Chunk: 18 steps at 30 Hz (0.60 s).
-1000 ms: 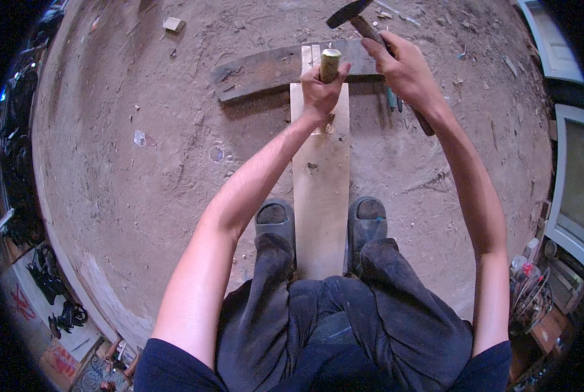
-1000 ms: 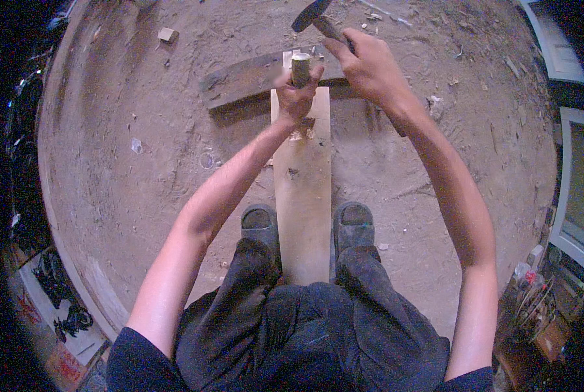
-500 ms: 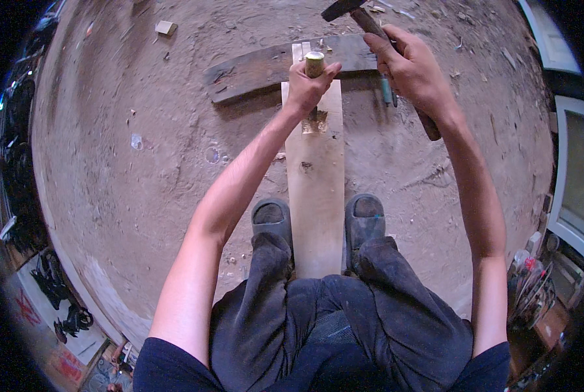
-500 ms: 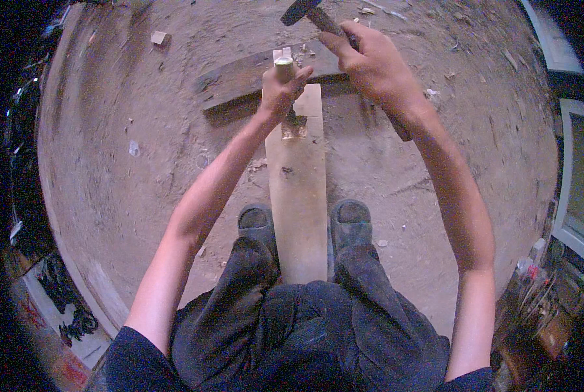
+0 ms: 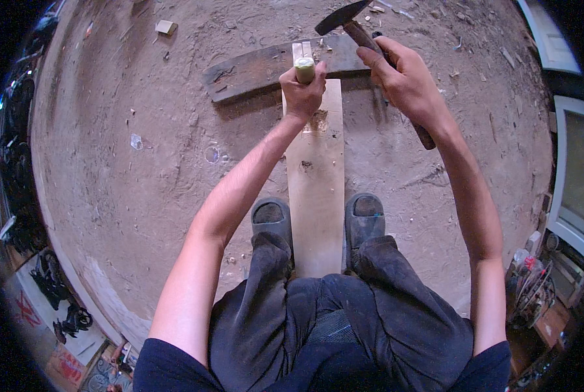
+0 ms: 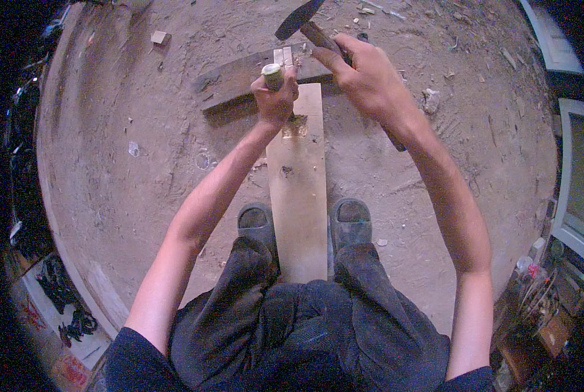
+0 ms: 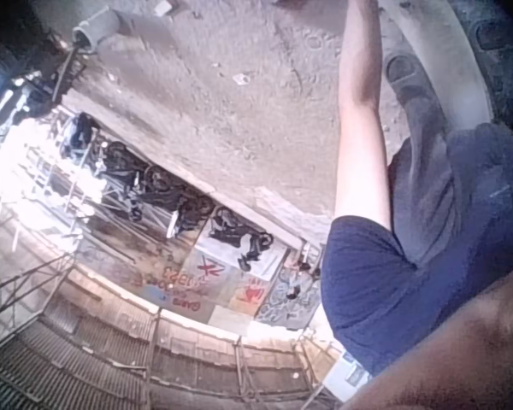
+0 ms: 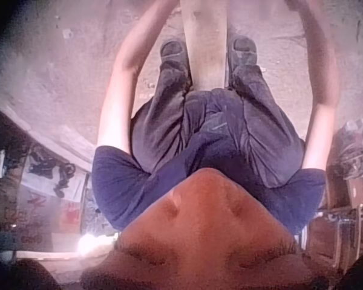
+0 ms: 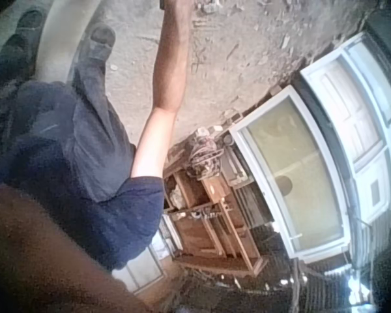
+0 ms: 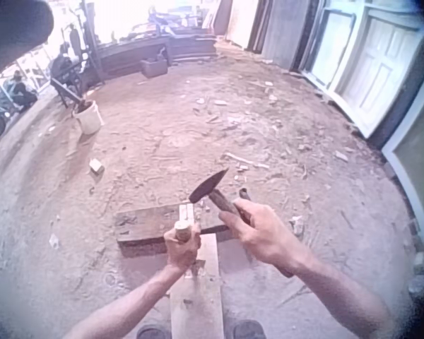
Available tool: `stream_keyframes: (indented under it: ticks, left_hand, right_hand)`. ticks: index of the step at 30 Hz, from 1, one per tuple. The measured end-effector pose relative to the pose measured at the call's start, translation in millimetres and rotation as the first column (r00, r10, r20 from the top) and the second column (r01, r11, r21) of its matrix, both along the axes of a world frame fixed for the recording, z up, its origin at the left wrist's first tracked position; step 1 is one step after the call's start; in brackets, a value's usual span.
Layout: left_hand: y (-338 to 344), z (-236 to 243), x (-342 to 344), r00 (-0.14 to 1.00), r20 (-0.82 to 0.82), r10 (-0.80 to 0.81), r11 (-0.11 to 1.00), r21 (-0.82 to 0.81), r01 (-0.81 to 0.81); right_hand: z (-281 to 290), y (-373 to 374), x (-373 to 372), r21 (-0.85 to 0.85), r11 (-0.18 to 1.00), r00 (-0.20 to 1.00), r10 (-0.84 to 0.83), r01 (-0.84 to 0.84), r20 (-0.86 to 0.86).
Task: The person uses a chisel and hammer to carve a rectangular hole into a wooden board while holding the wood steady with their feet.
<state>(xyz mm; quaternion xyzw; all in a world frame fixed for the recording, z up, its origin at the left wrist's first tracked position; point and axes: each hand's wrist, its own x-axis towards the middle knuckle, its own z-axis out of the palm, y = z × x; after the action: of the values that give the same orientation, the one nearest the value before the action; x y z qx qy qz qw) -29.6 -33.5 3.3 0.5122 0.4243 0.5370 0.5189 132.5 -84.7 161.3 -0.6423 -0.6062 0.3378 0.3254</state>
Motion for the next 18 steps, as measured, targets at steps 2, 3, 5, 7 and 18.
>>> stream_keyframes:
  ticks: [2, 3, 5, 7, 18]
  left_hand:
    - [1.6, -2.4, -3.6, 1.0, 0.016, -0.013, 1.0, -0.009, 0.013]
    - [2.4, -3.6, -5.3, 0.999, 0.034, -0.029, 0.999, -0.02, 0.029]
    - [2.9, -4.3, -6.5, 0.998, 0.052, -0.033, 0.999, -0.03, 0.035]
    - [2.0, -3.0, -5.3, 0.997, 0.071, -0.039, 0.998, -0.041, 0.042]
    - [-4.0, -3.3, 2.8, 0.999, 0.032, -0.041, 0.999, 0.003, 0.041]
  right_hand:
    - [2.3, -0.4, -2.8, -0.005, 1.0, 1.0, 0.012, -0.012, -0.009]
    - [3.2, 0.0, -3.9, -0.004, 1.0, 1.0, 0.014, -0.014, -0.011]
    - [3.6, 0.2, -4.6, 0.011, 1.0, 1.0, 0.007, -0.007, -0.026]
    - [3.3, 0.6, -3.8, 0.015, 1.0, 1.0, 0.005, -0.005, -0.031]
    - [-1.0, -3.4, 0.9, -0.007, 1.0, 1.0, -0.015, 0.015, -0.013]
